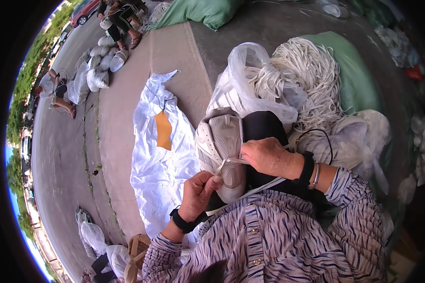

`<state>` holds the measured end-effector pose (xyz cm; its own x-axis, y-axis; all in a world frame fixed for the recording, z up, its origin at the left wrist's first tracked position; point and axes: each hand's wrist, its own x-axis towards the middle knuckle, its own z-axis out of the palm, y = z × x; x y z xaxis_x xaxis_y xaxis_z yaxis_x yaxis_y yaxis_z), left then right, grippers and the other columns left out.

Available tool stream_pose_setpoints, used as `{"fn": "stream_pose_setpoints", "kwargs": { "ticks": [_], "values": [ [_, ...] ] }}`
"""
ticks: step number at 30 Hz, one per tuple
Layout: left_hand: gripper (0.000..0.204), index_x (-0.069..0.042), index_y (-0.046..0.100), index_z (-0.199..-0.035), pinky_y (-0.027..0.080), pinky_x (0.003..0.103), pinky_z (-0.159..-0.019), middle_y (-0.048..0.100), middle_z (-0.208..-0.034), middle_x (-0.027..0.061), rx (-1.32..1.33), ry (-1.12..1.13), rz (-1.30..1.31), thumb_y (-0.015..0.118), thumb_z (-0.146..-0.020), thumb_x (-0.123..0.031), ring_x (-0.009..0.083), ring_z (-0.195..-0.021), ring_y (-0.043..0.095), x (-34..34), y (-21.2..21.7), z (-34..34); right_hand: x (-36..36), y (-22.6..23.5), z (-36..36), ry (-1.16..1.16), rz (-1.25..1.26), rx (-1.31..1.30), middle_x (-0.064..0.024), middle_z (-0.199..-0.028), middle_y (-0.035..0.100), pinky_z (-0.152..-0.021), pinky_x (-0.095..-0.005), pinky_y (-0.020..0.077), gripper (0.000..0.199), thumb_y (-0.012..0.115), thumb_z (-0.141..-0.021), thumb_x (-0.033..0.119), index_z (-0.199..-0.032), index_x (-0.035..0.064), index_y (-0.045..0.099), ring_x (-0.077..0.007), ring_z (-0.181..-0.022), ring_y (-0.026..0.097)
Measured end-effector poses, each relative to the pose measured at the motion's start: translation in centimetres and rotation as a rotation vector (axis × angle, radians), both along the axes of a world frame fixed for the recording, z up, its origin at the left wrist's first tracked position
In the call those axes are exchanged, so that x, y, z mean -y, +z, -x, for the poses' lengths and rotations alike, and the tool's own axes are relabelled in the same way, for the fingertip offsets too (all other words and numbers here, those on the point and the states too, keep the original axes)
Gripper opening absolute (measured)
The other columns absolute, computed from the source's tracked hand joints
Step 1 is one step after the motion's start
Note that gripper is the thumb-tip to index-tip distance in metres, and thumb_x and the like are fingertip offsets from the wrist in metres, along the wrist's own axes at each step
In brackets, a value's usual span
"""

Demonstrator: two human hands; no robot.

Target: The recorder is lacing a white sneaker while sitting on a step.

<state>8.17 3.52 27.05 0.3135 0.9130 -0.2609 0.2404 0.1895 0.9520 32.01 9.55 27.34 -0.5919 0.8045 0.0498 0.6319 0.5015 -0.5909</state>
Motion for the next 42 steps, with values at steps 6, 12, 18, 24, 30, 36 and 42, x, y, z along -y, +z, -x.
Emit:
{"fn": "stream_pose_setpoints", "kwargs": {
  "ticks": [6, 12, 18, 24, 30, 36, 42],
  "values": [
    [0.018, -0.001, 0.058, -0.086, 0.04, 0.02, -0.059, 0.055, -0.075, -0.0008, 0.083, 0.269, -0.09, 0.057, -0.092, -0.017, 0.0059, -0.063, 0.046, -1.6, -0.6, -0.4, -0.9, -0.1, -0.9, 0.073, 0.109, -0.027, -0.0129, -0.079, 0.062, -0.067, -0.0396, 0.0481, 0.007, 0.056, -0.08, 0.009, -0.086, 0.0035, 0.058, -0.032, -0.075, 0.062],
    [0.015, 0.0, 0.061, -0.082, 0.037, 0.019, -0.056, 0.051, -0.07, -0.0032, 0.056, 0.272, -0.07, 0.063, -0.088, -0.014, 0.0043, -0.063, 0.045, -1.5, -1.2, -0.7, -0.9, -0.4, -0.5, 0.008, 0.148, -0.093, -0.0113, -0.077, 0.063, -0.065, -0.0389, 0.0483, 0.007, 0.057, -0.081, 0.01, -0.082, 0.0038, 0.058, -0.031, -0.074, 0.062],
    [0.018, 0.0, 0.061, -0.082, 0.038, 0.021, -0.053, 0.053, -0.067, -0.0042, 0.059, 0.253, 0.015, 0.061, -0.089, -0.017, 0.0034, -0.06, 0.045, -1.9, -1.0, -0.6, -0.8, -0.3, -0.5, -0.006, 0.136, -0.098, -0.0135, -0.076, 0.064, -0.066, -0.0406, 0.0485, 0.009, 0.055, -0.081, 0.012, -0.081, 0.0039, 0.059, -0.0318, -0.075, 0.063],
    [0.012, -0.005, 0.057, -0.076, 0.041, 0.027, -0.053, 0.052, -0.067, 0.003, -0.376, 0.224, -0.248, 0.066, -0.08, -0.012, 0.0162, -0.058, 0.051, -2.5, -0.6, -1.5, -0.6, -0.3, -0.5, 0.001, 0.097, -0.105, -0.0129, -0.076, 0.063, -0.065, -0.0399, 0.0488, 0.007, 0.056, -0.08, 0.01, -0.081, 0.0039, 0.059, -0.031, -0.075, 0.063],
    [0.011, -0.009, 0.057, -0.073, 0.046, 0.04, -0.061, 0.053, -0.072, 0.0057, -0.867, -0.162, -0.794, 0.065, -0.073, -0.017, 0.0264, -0.072, 0.056, -4.5, 3.4, -2.1, -0.3, 1.4, -0.6, 0.158, -0.159, 0.13, -0.0108, -0.077, 0.05, -0.059, -0.0359, 0.0505, 0.009, 0.057, -0.073, 0.003, -0.081, 0.0058, 0.055, -0.0273, -0.067, 0.06],
    [0.033, -0.012, 0.06, -0.099, 0.039, 0.037, -0.091, 0.049, -0.111, 0.0067, -0.959, -0.47, -1.154, 0.069, -0.069, -0.022, 0.025, -0.109, 0.045, -6.9, 6.3, -1.5, -1.4, 2.8, -0.3, 0.273, -0.567, 0.104, -0.0073, -0.088, 0.047, -0.062, -0.0307, 0.0447, 0.013, 0.055, -0.074, 0.012, -0.086, 0.009, 0.056, -0.02, -0.082, 0.055],
    [0.01, -0.015, 0.062, -0.082, 0.04, 0.036, -0.089, 0.054, -0.096, 0.0031, -1.065, -0.828, -1.348, 0.055, -0.075, -0.013, 0.0227, -0.106, 0.045, -8.9, 5.6, -2.0, -1.9, 3.2, -0.4, 0.351, -0.462, 0.21, -0.0057, -0.084, 0.047, -0.062, -0.0316, 0.0434, 0.017, 0.062, -0.071, 0.014, -0.088, 0.0118, 0.057, -0.02, -0.075, 0.056]
  ]
}}
